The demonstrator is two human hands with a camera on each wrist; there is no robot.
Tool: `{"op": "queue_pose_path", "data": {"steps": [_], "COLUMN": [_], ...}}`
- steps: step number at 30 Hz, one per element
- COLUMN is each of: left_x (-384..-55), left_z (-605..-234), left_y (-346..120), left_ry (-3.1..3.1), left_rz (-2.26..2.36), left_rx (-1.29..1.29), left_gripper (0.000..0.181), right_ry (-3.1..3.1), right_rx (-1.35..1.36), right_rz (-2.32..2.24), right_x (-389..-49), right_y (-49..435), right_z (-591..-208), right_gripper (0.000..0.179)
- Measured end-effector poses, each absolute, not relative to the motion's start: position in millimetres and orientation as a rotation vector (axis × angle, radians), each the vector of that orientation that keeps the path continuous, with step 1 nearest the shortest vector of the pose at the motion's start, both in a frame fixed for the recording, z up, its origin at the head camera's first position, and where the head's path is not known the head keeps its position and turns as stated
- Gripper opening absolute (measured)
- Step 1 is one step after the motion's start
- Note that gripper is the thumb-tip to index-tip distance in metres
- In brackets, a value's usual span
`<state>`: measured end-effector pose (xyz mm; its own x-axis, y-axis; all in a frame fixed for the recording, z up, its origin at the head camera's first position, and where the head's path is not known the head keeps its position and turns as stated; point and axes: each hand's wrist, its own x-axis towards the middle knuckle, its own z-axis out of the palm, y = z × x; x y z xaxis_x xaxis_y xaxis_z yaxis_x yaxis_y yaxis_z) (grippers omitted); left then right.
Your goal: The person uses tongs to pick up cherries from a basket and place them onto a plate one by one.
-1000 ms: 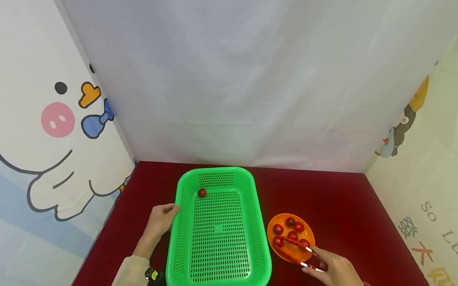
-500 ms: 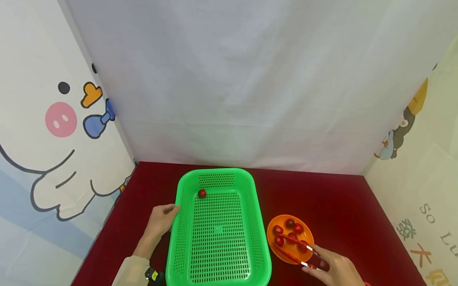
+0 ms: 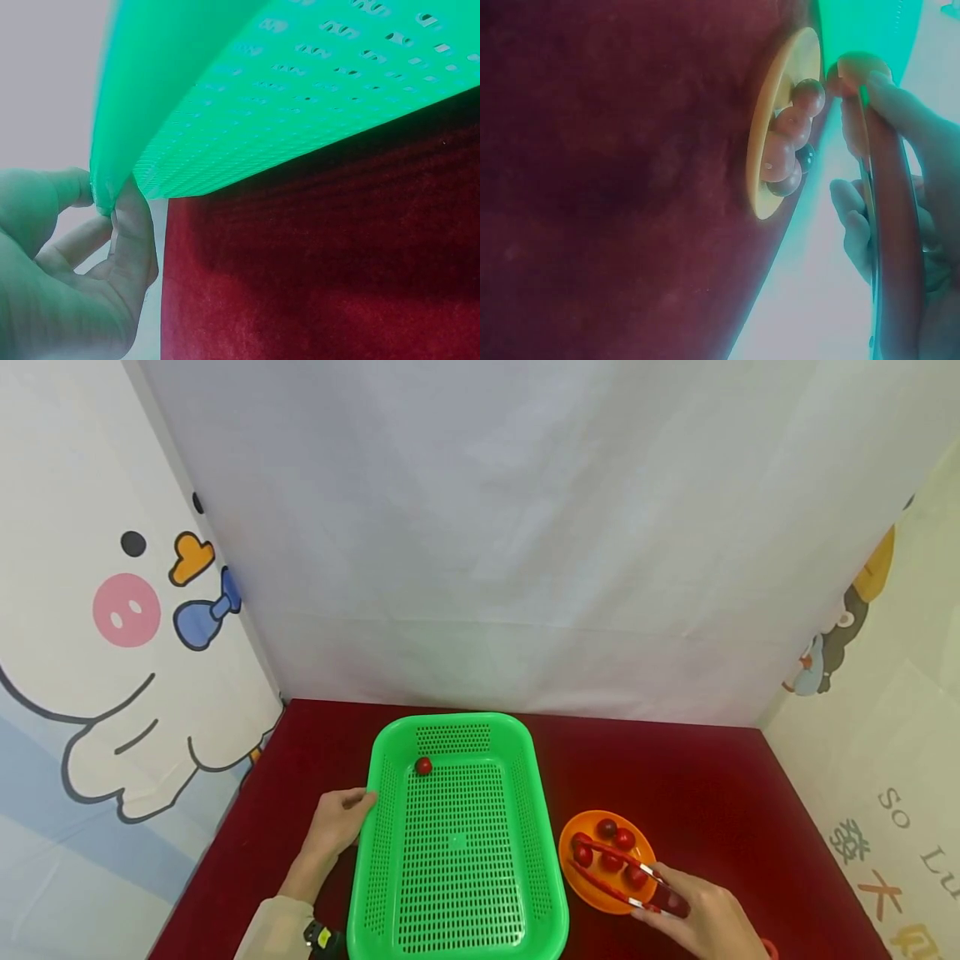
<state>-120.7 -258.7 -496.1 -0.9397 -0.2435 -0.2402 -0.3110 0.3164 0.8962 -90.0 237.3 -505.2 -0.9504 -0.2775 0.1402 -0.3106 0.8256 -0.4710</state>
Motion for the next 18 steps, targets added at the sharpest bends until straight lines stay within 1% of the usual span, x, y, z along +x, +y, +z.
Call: {"op": "queue_pose_path", "data": {"steps": [9,18], "left_x": [-121.4,-121.4], "left_z": [-496.0,-496.5], "left_y": [-258.5,-258.7], "left_ry": [2.501,2.489], "left_rz": [1.718,1.736], "left_rx": [-0.522,-0.529], "left_gripper": [0.045,0.044], "right_ry": [-3.180,-3.213], "right_rx": [0.301,0.278], "right_rz": [0.777,0.768], "right_x": [-91.3,-93.1], "right_y": [237.9,237.8], "right_z": [-508.2,-513.5], "right_gripper": [0.073,0.074]}}
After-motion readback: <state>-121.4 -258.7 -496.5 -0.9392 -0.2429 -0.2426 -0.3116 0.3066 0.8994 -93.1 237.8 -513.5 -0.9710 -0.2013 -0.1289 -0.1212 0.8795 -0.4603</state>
